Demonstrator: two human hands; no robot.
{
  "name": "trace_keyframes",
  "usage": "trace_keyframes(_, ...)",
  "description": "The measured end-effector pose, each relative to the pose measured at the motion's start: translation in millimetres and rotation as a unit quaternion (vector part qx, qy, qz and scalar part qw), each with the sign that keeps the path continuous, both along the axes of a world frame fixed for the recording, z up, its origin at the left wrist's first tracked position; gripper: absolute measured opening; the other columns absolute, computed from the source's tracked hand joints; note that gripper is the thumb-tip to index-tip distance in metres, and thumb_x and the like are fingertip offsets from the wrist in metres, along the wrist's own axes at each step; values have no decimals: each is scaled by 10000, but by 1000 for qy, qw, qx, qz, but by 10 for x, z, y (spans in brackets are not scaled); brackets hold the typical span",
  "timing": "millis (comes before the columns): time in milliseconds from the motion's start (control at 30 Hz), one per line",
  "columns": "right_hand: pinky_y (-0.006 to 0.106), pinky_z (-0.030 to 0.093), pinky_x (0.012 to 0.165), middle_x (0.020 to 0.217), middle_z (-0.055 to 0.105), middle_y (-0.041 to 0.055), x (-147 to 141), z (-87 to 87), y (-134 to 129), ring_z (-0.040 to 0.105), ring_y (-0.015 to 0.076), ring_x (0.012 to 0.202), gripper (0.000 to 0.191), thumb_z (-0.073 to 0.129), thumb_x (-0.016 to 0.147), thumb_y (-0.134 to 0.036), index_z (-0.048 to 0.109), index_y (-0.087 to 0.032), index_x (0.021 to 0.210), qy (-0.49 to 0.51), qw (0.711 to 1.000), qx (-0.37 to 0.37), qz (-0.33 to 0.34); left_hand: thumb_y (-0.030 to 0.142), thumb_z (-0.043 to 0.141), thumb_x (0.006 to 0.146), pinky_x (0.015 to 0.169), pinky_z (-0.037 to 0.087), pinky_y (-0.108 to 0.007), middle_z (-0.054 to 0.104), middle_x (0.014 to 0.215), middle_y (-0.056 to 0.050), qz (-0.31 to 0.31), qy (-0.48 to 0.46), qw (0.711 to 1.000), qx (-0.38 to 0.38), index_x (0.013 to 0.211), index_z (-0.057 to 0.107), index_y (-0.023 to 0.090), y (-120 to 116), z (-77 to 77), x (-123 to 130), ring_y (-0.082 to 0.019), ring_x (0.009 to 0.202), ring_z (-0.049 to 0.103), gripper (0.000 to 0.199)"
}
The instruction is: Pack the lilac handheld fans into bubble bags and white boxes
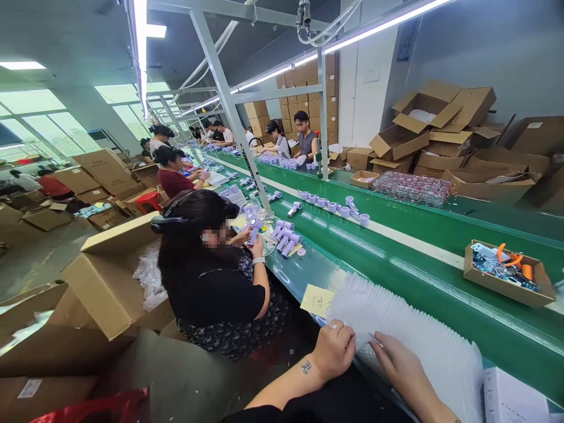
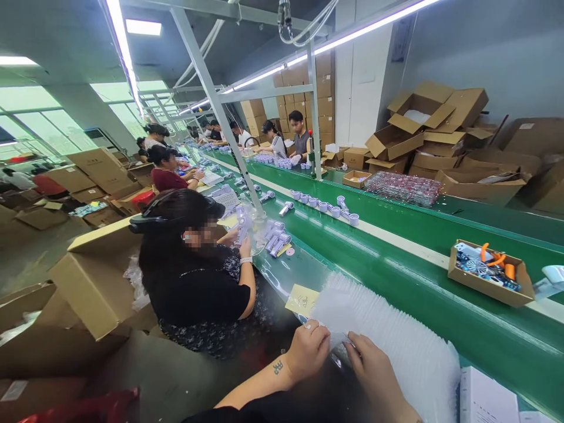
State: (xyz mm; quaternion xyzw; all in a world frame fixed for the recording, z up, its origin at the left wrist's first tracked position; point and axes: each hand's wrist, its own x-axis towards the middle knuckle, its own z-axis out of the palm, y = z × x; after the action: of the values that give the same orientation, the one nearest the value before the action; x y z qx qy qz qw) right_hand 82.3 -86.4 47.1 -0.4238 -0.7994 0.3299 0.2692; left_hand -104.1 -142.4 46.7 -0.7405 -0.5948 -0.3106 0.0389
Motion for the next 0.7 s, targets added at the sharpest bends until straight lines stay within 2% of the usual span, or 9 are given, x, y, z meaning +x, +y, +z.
trace_keyframes(200,296,566,658,924,723,86,-15,136,16,683,251,821,429,553,767,-510,681,-167,991,3,996,-72,-52,148,455,779,571,397,-277,540,689,-37,-7,26,1000,-10,751,497,177,-31,25,-23,-167,672,523,57)
trace_keyframes(300,298,571,642,920,725,78,-38,85,2,687,254,801,384,589,730,-508,704,-189,910,12,997,-61,-44,172,440,798,571,403,-281,534,684,-40,-20,38,999,-15,753,498,172,-71,32,-51,-167,666,516,73)
trace_keyframes(467,325,576,701,915,726,80,-39,-42,-13,687,262,831,379,589,720,-525,710,-197,867,4,999,-32,-22,186,423,824,582,413,-282,532,668,-41,-29,45,999,-11,770,514,160,-129,-7,-105,-166,657,519,109)
trace_keyframes(600,297,572,711,897,727,66,-76,25,-30,688,237,821,374,536,772,-535,704,-209,846,3,1000,-11,0,193,428,832,590,418,-272,546,671,-35,-18,23,999,-17,797,527,163,-158,14,-148,-157,653,530,109)
trace_keyframes(700,272,566,687,856,724,47,-160,104,-46,687,209,769,332,514,807,-504,689,-223,824,22,999,17,20,215,427,850,594,415,-267,549,681,-36,-15,24,1000,-13,837,546,164,-194,102,-205,-153,656,530,130)
